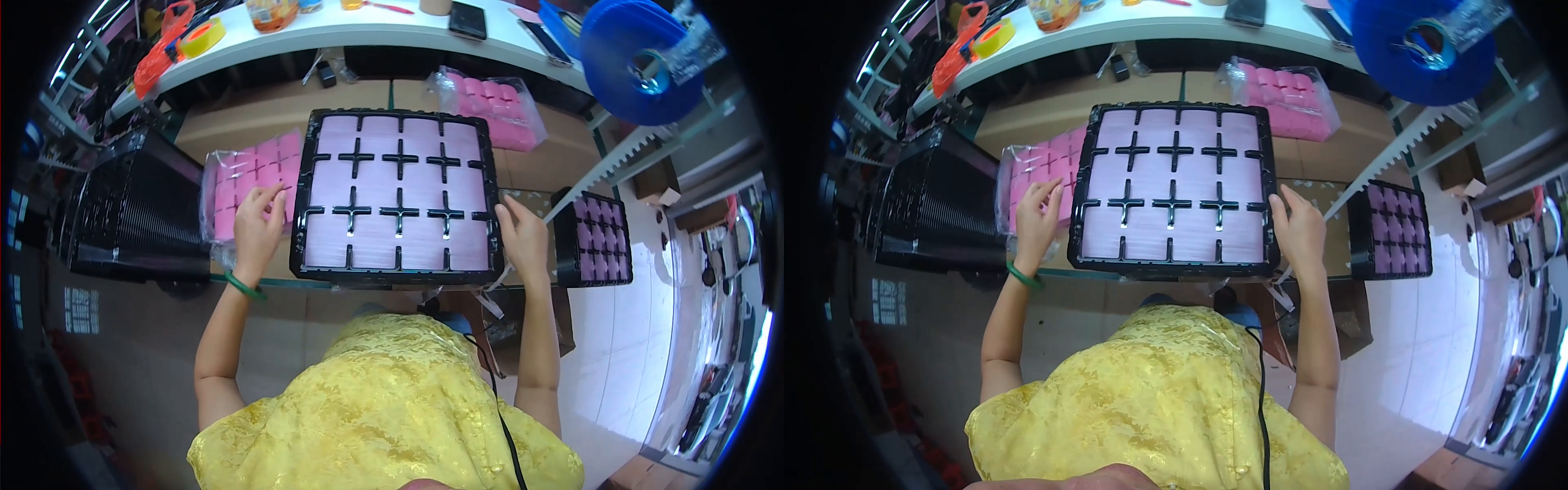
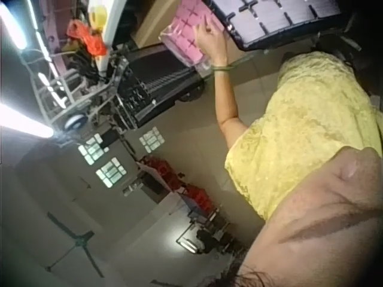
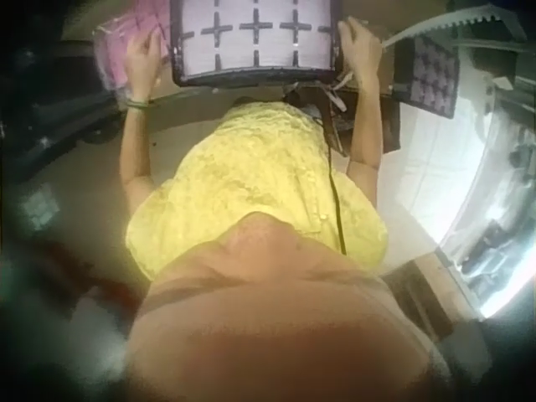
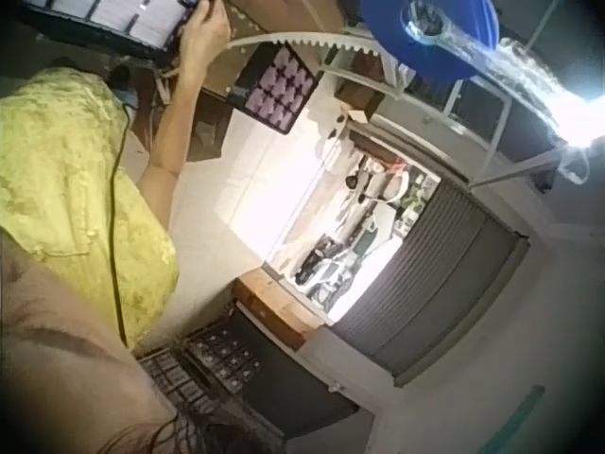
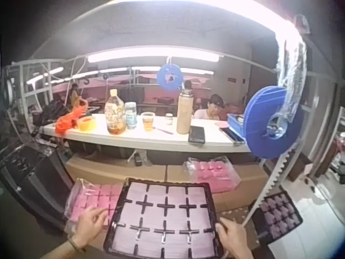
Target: The person places pink foam pads into the slots of a black plastic tray, then applies adhesive strips to them by hand.
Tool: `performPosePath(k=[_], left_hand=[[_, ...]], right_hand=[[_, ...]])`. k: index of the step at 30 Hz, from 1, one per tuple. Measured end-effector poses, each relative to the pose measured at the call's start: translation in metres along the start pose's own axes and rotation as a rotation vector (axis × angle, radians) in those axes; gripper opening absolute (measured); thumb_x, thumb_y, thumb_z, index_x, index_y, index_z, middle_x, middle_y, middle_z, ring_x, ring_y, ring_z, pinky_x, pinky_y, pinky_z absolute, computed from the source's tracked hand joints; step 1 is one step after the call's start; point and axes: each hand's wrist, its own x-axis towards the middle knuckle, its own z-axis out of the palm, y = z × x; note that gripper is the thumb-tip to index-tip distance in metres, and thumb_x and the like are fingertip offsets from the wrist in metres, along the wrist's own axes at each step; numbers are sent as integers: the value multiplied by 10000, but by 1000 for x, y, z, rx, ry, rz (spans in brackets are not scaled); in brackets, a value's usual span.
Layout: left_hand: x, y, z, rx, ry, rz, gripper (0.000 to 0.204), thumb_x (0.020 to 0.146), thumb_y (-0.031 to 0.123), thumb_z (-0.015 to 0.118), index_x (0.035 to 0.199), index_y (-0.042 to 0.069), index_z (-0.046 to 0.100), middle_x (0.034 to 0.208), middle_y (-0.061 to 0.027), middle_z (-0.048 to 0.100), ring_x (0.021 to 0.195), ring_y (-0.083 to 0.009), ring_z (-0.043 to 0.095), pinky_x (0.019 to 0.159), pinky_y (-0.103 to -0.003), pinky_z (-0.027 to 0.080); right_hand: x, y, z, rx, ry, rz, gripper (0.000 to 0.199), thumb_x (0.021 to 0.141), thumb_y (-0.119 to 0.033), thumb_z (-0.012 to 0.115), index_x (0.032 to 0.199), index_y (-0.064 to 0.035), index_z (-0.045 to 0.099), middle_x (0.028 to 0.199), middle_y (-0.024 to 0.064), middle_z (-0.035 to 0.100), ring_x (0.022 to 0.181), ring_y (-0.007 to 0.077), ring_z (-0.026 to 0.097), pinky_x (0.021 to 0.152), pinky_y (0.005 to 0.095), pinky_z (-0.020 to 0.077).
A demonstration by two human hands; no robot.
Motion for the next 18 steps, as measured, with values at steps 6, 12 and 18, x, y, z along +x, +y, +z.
performPosePath(k=[6,12,18], left_hand=[[6,-58,35,-652,-349,-675,333,1006,276,674,1227,38,748,874,20,681,769,-69,499,681,-243,443],[4,-50,38,-875,-354,-820,340,950,186,751,1264,59,730,954,23,691,778,-53,523,672,-203,437],[-1,-51,27,-1087,-270,-912,404,992,169,700,1376,58,645,1169,-19,719,941,-61,632,773,-203,489]], right_hand=[[22,19,16,144,-166,298,361,993,-352,596,1094,-41,748,951,219,742,938,418,710,859,453,537],[19,7,17,137,-82,376,393,996,-371,574,948,-19,743,856,241,708,875,423,701,799,471,520],[13,-16,3,201,20,294,431,1025,-367,602,958,47,701,656,144,626,628,160,563,659,377,477]])
